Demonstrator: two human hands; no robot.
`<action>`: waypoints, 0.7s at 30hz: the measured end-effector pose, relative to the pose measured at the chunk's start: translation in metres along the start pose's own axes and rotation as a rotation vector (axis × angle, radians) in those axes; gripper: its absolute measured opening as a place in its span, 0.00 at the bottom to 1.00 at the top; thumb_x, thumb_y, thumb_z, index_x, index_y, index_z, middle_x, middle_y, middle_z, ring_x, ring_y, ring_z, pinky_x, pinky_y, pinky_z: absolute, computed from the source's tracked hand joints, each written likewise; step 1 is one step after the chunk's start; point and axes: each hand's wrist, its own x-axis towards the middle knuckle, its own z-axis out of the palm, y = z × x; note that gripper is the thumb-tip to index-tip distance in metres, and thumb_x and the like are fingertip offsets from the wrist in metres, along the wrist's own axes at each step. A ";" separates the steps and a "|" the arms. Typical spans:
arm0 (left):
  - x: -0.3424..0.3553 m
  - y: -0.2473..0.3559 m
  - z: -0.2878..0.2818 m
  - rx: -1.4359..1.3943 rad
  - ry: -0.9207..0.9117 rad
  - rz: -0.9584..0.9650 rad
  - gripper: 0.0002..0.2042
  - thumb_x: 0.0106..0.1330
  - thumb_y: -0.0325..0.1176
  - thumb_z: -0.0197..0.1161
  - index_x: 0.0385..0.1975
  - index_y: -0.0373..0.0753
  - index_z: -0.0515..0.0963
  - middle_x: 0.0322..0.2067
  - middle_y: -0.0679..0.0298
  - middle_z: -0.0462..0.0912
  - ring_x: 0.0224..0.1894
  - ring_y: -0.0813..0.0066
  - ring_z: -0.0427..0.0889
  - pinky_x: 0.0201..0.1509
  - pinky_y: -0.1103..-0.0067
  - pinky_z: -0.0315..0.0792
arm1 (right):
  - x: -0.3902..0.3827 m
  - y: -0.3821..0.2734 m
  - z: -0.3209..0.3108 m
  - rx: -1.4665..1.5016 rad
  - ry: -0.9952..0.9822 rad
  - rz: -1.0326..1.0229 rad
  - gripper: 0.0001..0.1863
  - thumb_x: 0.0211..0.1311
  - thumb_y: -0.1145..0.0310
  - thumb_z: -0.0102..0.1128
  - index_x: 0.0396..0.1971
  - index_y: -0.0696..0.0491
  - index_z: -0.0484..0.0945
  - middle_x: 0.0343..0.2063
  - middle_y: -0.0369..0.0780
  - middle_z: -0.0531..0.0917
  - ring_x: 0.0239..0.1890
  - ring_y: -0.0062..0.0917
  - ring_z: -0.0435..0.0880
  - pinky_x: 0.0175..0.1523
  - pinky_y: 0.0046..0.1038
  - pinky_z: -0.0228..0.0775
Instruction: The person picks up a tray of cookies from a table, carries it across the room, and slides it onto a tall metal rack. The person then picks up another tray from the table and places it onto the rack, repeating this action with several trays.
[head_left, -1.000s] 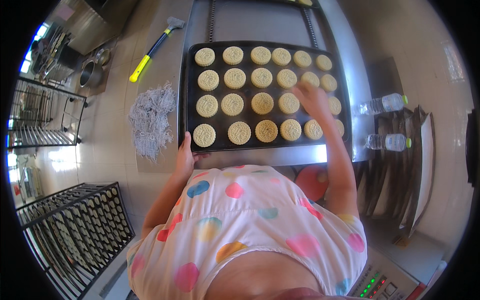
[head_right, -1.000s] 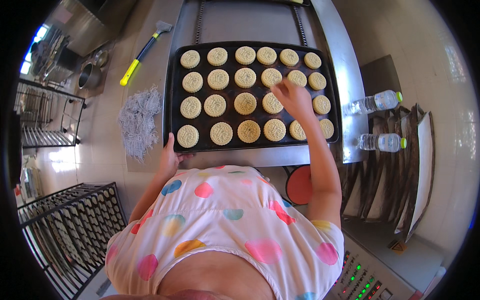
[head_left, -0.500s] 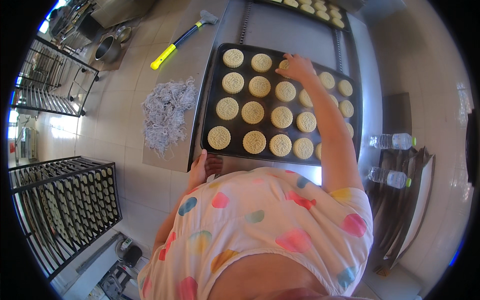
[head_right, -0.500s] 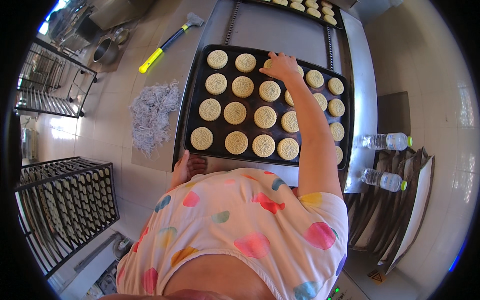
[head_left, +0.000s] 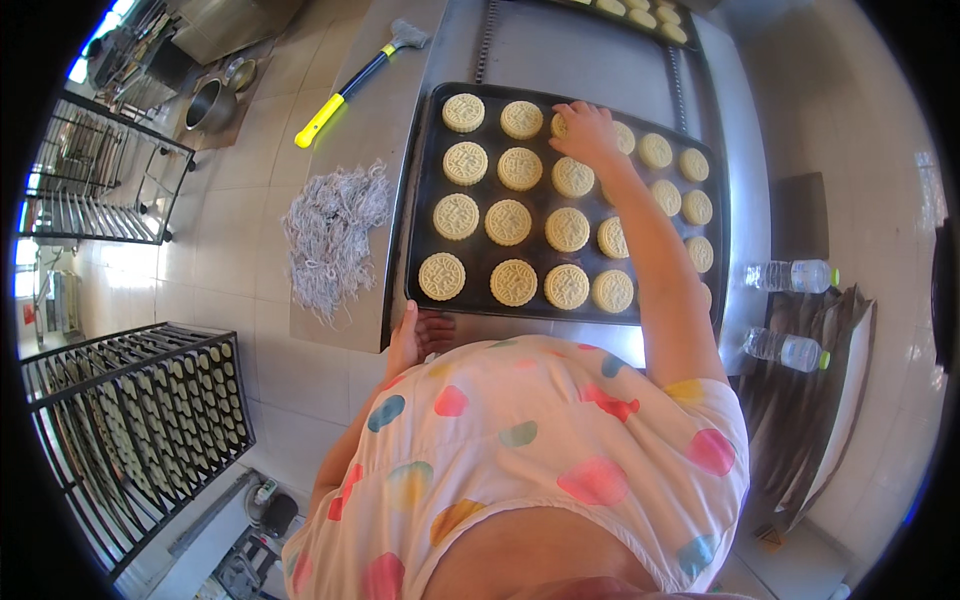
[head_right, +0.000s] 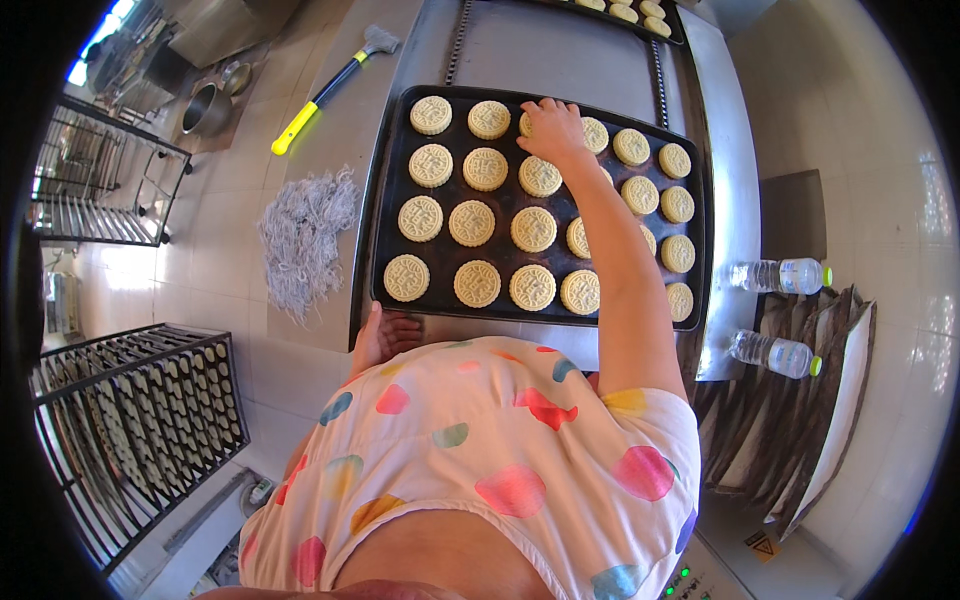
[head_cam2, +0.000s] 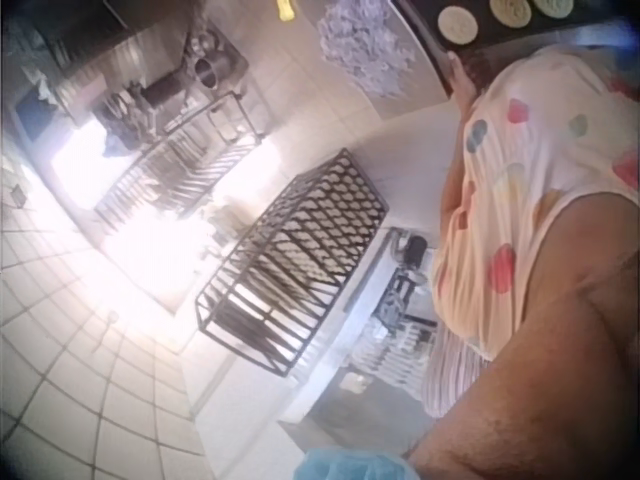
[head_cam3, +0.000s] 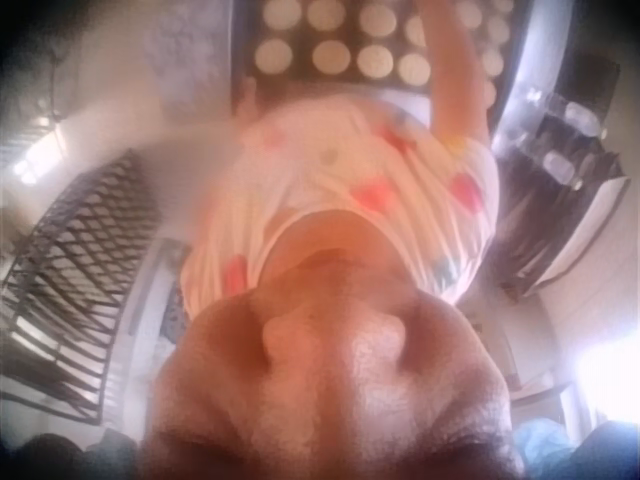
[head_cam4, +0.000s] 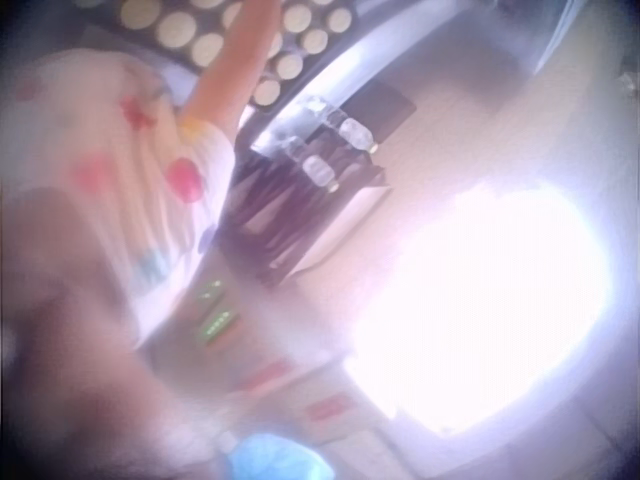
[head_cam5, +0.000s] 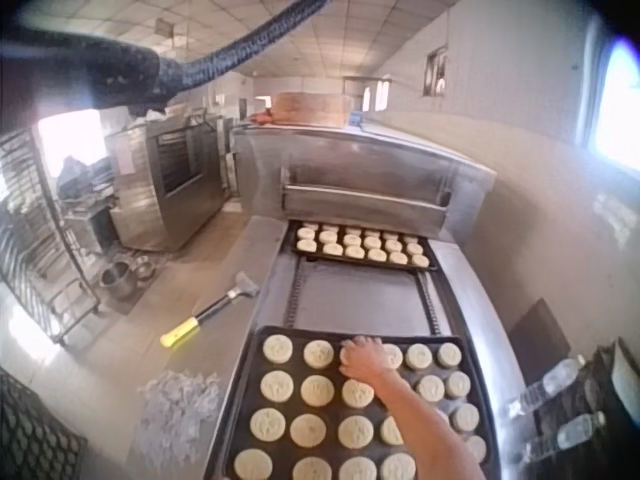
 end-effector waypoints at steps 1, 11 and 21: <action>0.000 0.001 0.000 0.012 -0.027 -0.015 0.28 0.65 0.56 0.45 0.40 0.32 0.71 0.33 0.54 0.80 0.34 0.67 0.80 0.37 0.74 0.76 | -0.002 0.000 0.000 0.030 0.059 -0.023 0.28 0.46 0.54 0.63 0.49 0.49 0.71 0.44 0.43 0.76 0.49 0.35 0.74 0.54 0.37 0.61; 0.015 0.009 0.005 0.085 -0.213 -0.003 0.18 0.69 0.45 0.46 0.41 0.33 0.70 0.39 0.52 0.80 0.34 0.70 0.80 0.35 0.78 0.77 | -0.185 0.042 -0.107 0.801 0.014 0.631 0.20 0.59 0.55 0.55 0.23 0.59 0.77 0.16 0.37 0.78 0.21 0.18 0.76 0.29 0.20 0.67; 0.009 0.023 0.019 0.139 -0.127 -0.050 0.18 0.67 0.46 0.50 0.36 0.34 0.73 0.38 0.54 0.81 0.24 0.79 0.75 0.27 0.83 0.71 | -0.392 0.059 -0.071 1.772 -0.050 1.572 0.20 0.62 0.52 0.51 0.42 0.54 0.68 0.32 0.43 0.82 0.33 0.29 0.81 0.34 0.27 0.75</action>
